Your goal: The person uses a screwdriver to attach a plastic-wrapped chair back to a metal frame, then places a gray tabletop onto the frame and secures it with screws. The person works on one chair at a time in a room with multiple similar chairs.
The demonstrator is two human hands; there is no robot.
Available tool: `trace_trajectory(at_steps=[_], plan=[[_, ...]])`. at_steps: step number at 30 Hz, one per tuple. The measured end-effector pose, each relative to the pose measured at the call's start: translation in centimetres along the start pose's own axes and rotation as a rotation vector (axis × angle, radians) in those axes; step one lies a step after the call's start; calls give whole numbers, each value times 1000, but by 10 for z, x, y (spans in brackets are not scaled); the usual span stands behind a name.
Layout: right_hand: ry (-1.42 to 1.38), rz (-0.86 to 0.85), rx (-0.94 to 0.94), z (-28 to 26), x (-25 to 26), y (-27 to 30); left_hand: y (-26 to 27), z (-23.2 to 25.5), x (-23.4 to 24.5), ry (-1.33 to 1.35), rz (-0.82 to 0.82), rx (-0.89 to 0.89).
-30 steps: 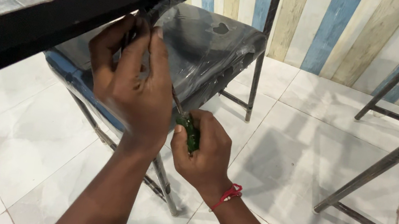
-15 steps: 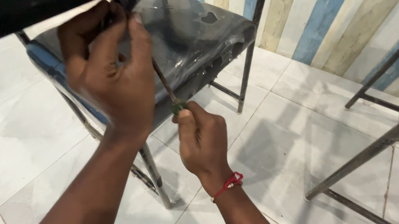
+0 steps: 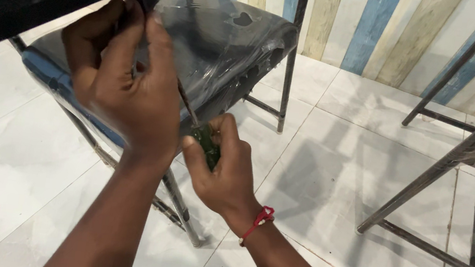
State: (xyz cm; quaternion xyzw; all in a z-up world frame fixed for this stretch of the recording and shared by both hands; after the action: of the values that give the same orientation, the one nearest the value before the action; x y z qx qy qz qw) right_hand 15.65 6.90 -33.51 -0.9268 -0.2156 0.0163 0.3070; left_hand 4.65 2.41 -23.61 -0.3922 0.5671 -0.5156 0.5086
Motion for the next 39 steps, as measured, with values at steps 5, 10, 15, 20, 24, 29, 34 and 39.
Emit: trace_trajectory(at_steps=[5, 10, 15, 20, 24, 29, 34, 39], plan=[[72, 28, 117, 2, 8, 4, 4, -2, 0, 13, -27, 7], [311, 174, 280, -10, 8, 10, 3, -5, -1, 25, -27, 54], [310, 221, 273, -14, 8, 8, 3, -3, -1, 10, -26, 18], [-13, 6, -6, 2, 2, 1, 5, -5, -1, -2, -29, 22], [-233, -155, -170, 13, -1, 0, 5, -4, -1, 0, -13, -27], [180, 67, 70, 2, 8, 1, 5, -6, -2, 5, -18, 0], [432, 283, 340, -17, 8, 9, 5, -7, -1, 2, -31, 12], [319, 252, 155, -10, 12, -1, 6, -6, -3, -1, -25, 10]])
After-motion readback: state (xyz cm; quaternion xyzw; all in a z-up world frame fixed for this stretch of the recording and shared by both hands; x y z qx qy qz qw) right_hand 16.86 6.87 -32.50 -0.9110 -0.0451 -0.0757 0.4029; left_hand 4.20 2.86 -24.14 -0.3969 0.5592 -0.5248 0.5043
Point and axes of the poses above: each hand's wrist, its own y-axis away from the middle knuckle, its own x-axis out of the back of the hand, z = x × y, the point moved 5 cm from there along -y, towards the middle knuckle, and after that the axes turned 3 degrees about -x, right-handed, at the moved point
